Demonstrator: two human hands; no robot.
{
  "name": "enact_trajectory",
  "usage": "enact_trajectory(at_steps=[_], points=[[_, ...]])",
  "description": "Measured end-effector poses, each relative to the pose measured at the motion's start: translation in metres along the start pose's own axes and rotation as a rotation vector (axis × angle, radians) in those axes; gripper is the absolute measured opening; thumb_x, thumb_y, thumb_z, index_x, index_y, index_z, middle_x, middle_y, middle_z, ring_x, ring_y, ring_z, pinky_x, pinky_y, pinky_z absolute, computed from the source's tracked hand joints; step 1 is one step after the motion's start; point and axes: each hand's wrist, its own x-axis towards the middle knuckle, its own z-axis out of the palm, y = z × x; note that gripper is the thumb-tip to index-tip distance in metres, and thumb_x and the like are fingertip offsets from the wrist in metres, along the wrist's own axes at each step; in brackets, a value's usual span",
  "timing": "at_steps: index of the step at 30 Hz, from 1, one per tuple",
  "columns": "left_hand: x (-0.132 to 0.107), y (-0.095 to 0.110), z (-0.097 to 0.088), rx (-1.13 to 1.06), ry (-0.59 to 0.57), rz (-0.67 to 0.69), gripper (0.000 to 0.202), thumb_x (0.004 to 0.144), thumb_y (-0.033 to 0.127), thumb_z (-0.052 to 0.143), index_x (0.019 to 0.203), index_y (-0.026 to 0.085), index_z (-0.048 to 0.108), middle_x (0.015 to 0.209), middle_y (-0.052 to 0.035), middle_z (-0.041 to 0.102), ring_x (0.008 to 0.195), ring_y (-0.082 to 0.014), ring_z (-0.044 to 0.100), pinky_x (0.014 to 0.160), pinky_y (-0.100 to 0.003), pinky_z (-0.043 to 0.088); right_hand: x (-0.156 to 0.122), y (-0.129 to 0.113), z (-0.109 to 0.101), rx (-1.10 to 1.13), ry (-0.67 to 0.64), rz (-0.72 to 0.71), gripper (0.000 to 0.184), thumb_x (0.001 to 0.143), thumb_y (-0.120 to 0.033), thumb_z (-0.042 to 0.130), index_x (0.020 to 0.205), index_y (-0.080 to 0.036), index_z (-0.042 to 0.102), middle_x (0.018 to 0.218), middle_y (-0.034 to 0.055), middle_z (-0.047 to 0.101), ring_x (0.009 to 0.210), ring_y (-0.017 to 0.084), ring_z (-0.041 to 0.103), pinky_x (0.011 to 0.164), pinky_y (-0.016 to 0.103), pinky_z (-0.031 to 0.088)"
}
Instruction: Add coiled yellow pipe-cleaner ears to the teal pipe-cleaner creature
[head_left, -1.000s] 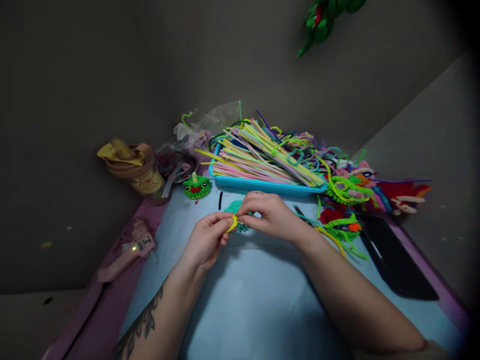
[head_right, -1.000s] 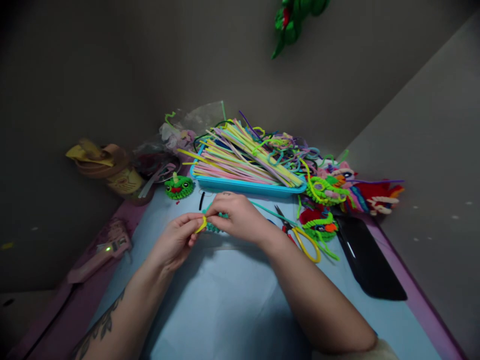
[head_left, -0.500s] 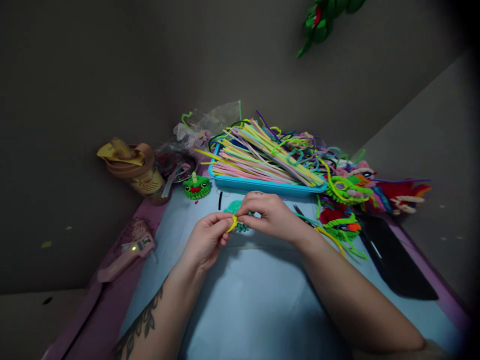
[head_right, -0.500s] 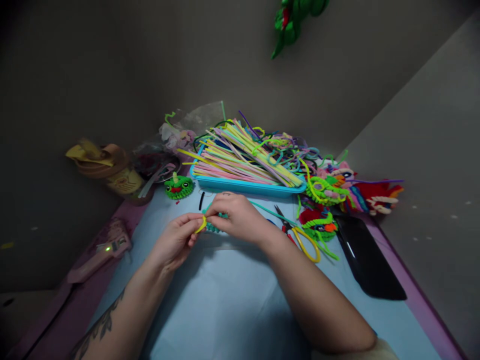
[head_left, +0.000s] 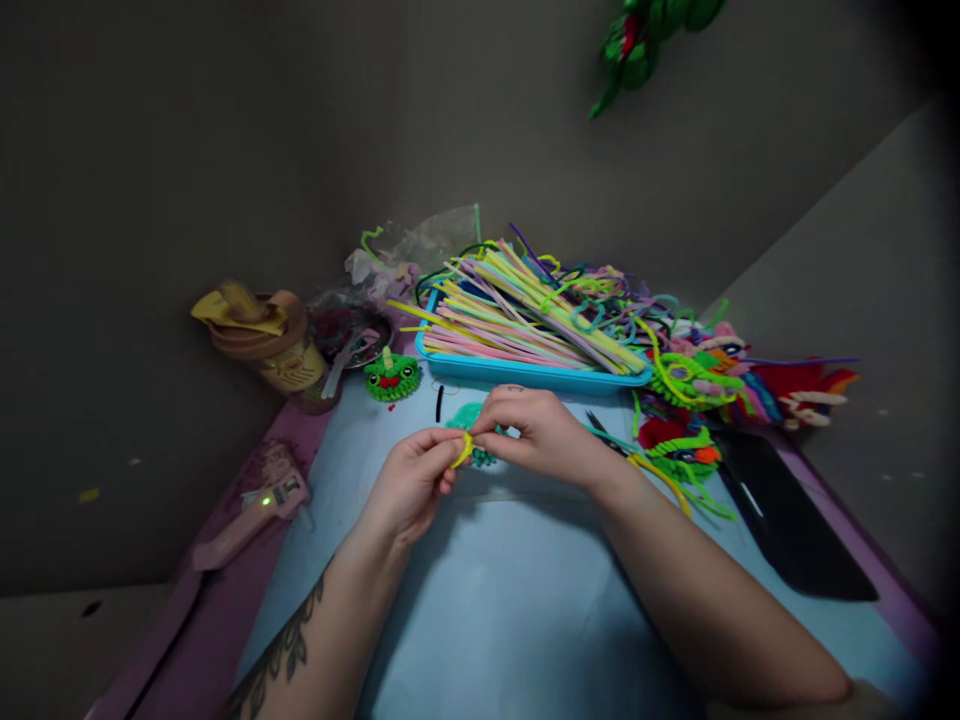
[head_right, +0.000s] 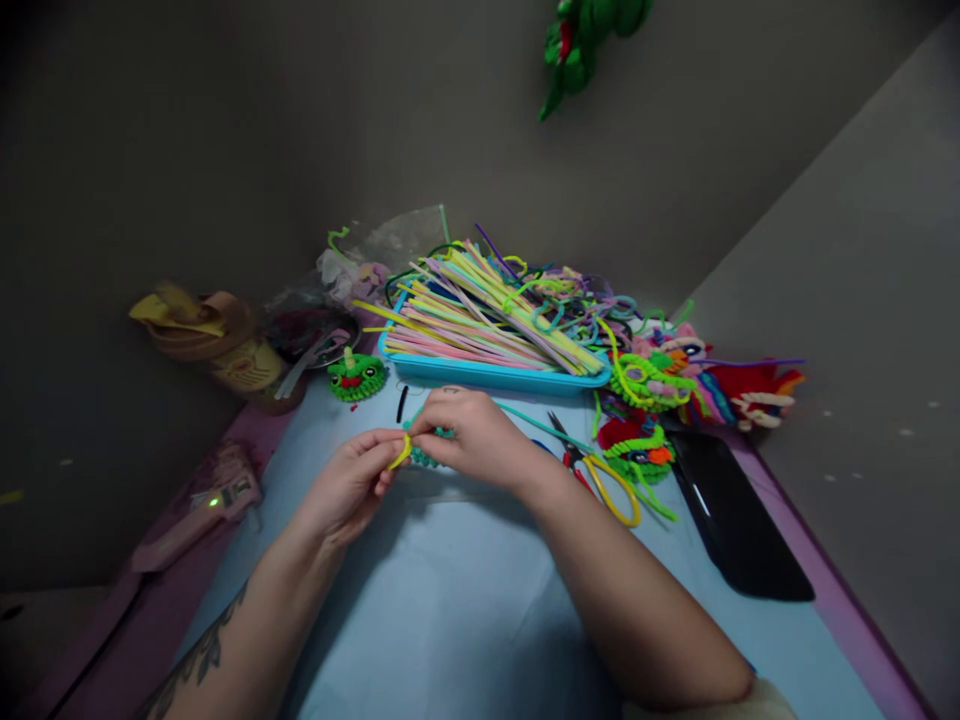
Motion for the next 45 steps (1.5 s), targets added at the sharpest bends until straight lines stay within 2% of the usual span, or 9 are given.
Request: enact_trajectory(at_steps=[45], points=[[0.0025, -0.003, -0.0028, 0.018, -0.017, -0.006, 0.022, 0.061, 0.024, 0.074, 0.076, 0.01, 0.066, 0.058, 0.0011, 0.062, 0.038, 0.0001, 0.04, 0.034, -0.01, 0.024, 0.0001, 0.0013, 0.0008, 0.005, 0.001, -0.005, 0.01, 0.08, -0.012, 0.059, 0.074, -0.017, 0.066, 0.07, 0.0029, 0.064, 0.07, 0.014, 0.058, 0.066, 0.026, 0.043]])
